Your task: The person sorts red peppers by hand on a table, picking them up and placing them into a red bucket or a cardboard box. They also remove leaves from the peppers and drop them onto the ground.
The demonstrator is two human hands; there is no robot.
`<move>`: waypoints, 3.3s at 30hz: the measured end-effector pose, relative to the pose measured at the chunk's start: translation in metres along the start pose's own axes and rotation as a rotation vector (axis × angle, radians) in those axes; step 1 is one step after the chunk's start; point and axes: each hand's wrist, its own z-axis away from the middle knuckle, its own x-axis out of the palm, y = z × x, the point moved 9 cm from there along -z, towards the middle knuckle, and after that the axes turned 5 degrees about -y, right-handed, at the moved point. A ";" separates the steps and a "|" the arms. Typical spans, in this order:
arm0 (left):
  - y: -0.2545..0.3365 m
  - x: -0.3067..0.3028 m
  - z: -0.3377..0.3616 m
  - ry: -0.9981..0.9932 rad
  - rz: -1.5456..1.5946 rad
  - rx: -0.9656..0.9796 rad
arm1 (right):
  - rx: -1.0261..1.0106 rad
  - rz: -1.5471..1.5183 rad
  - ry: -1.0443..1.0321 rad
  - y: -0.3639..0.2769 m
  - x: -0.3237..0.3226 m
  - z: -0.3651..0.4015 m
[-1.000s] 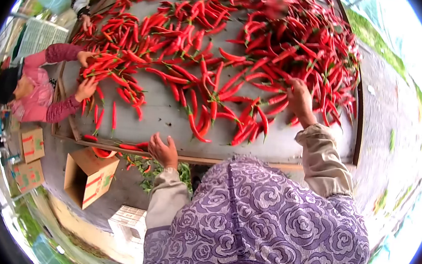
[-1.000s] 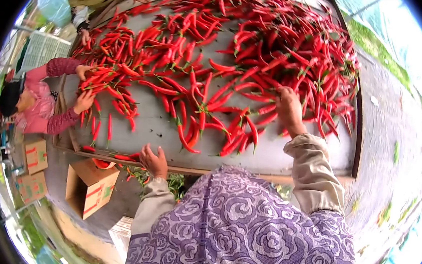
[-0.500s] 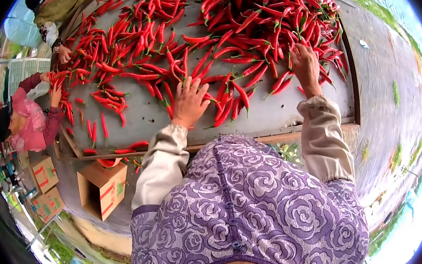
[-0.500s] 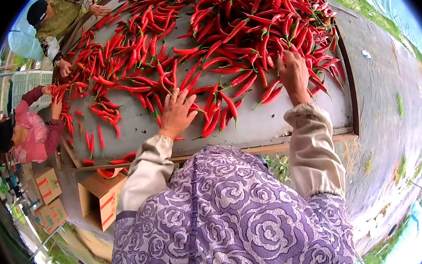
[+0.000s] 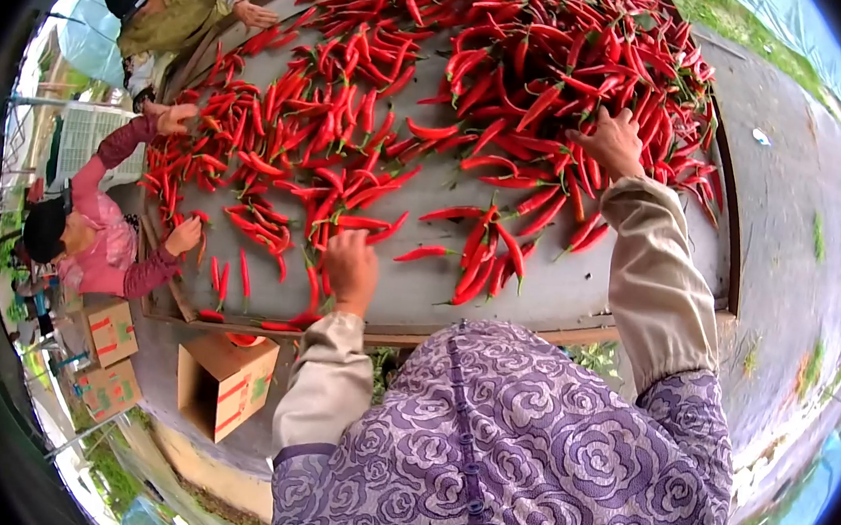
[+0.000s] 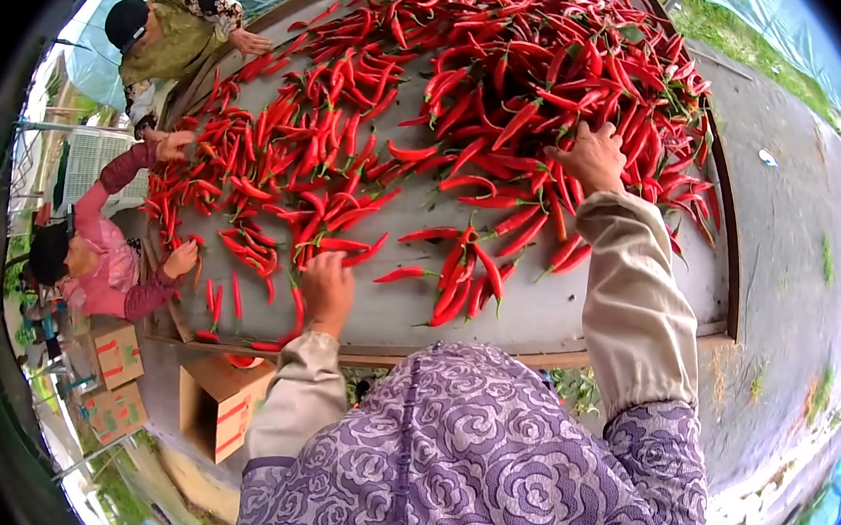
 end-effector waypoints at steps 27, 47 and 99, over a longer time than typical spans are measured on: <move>-0.030 0.027 0.085 0.227 1.695 -0.627 | -0.003 -0.026 0.073 -0.031 0.033 0.010; -0.082 0.025 0.128 0.416 1.554 -0.890 | -0.661 -0.769 -0.324 -0.259 0.121 0.196; 0.057 0.078 0.095 -0.471 2.000 -0.620 | -1.135 -0.631 -0.368 -0.207 0.073 0.281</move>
